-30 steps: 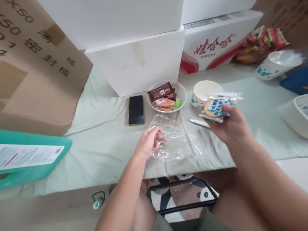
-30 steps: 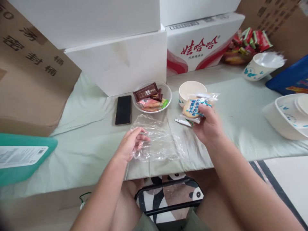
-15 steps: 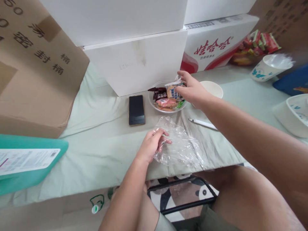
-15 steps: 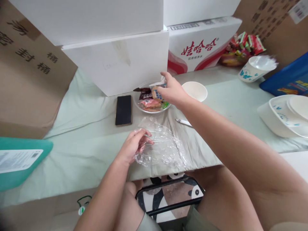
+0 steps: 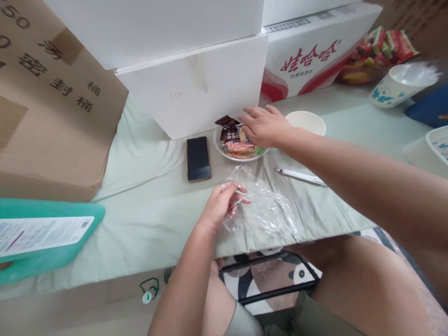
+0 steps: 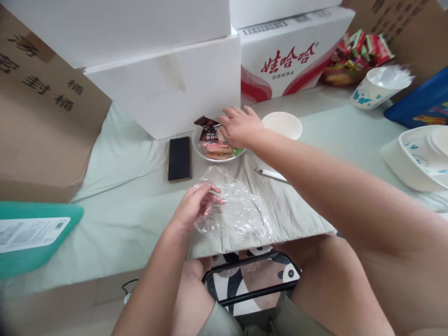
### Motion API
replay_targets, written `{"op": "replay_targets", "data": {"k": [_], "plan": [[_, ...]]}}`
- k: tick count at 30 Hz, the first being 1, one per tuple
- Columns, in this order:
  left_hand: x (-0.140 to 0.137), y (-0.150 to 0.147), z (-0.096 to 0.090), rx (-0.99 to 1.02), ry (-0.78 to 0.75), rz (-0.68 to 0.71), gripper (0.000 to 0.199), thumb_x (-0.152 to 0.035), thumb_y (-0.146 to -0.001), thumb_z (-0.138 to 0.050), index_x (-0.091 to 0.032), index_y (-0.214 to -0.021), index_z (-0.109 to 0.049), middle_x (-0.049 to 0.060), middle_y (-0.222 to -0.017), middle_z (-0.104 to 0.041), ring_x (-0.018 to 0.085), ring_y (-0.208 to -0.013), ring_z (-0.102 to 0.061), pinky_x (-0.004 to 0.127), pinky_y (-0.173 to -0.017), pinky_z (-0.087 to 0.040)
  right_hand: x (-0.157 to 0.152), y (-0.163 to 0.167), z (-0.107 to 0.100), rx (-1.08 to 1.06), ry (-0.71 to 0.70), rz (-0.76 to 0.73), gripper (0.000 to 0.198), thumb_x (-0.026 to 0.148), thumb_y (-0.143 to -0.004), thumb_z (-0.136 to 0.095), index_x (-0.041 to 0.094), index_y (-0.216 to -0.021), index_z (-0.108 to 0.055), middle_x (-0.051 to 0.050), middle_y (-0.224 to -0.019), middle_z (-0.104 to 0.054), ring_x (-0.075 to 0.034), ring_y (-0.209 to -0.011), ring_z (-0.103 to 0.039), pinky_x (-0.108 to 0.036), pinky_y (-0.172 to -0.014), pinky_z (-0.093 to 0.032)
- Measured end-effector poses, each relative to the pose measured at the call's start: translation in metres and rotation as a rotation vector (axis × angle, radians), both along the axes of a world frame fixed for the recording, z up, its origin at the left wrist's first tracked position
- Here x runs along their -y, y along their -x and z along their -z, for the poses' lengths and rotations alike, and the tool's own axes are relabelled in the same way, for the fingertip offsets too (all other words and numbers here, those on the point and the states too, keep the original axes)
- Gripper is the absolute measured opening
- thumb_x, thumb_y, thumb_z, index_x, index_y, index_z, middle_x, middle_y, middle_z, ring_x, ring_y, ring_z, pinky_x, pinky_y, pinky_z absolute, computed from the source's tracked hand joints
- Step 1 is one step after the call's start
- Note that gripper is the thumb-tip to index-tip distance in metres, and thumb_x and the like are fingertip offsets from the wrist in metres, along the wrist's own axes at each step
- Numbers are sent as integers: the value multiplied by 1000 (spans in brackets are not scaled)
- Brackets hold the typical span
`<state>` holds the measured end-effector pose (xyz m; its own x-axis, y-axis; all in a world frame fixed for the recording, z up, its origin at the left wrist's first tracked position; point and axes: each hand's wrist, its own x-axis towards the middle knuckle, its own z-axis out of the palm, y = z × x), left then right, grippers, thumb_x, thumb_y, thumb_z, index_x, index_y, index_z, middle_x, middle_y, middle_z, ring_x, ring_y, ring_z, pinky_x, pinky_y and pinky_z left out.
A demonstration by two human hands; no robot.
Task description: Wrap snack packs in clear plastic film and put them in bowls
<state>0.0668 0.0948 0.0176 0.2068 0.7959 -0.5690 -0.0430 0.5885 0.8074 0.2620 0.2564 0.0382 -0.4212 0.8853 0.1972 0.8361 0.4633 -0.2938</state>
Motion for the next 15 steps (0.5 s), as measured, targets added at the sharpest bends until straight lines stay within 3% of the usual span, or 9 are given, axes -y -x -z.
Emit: {"op": "replay_targets", "data": {"k": [3, 6, 8, 11, 13, 15], "plan": [[-1, 4, 0, -10, -6, -1, 32, -48, -78, -67, -16, -79, -67, 7, -64, -74, 7, -33, -42, 21, -36, -22, 29, -7, -20, -100, -71, 32, 44, 37, -93, -57, 26, -136, -59, -9, -157, -49, -44, -152, -31, -76, -121, -10], [0, 10, 1, -11, -7, -11, 34, -49, -75, -69, -16, -81, -68, 7, -67, -74, 8, -33, -45, 21, -34, -21, 96, -19, -29, -406, -112, 106, 34, 38, -96, -54, 29, -128, -62, -10, -145, -60, -36, -144, -45, -64, -123, -28], [2, 16, 3, -25, -30, 3, 31, -45, -74, -69, -16, -81, -69, 8, -69, -75, 8, -33, -47, 21, -33, -21, 145, -27, -14, -578, -55, 180, 24, 37, -96, -54, 28, -115, -65, -10, -126, -69, -32, -128, -60, -59, -117, -41], [6, 23, 3, -10, -90, 77, 27, -37, -71, -68, -15, -86, -73, 9, -77, -78, 7, -32, -45, 21, -32, -20, 190, -34, 27, -844, 228, 269, 27, 43, -92, -61, 26, -113, -62, -11, -121, -71, -30, -116, -68, -57, -106, -53], [10, 26, 2, 62, -123, 138, 30, -33, -69, -67, -16, -92, -75, 10, -82, -79, 4, -29, -40, 21, -32, -17, 198, -34, 50, -966, 478, 228, 45, 48, -85, -70, 26, -123, -58, -13, -137, -64, -30, -128, -63, -56, -109, -52], [14, 27, 0, 146, -131, 183, 33, -32, -67, -66, -16, -96, -75, 12, -83, -80, 3, -27, -35, 21, -32, -15, 196, -32, 60, -1042, 683, 131, 59, 49, -81, -75, 27, -131, -54, -13, -146, -60, -30, -136, -57, -55, -112, -50]]}}
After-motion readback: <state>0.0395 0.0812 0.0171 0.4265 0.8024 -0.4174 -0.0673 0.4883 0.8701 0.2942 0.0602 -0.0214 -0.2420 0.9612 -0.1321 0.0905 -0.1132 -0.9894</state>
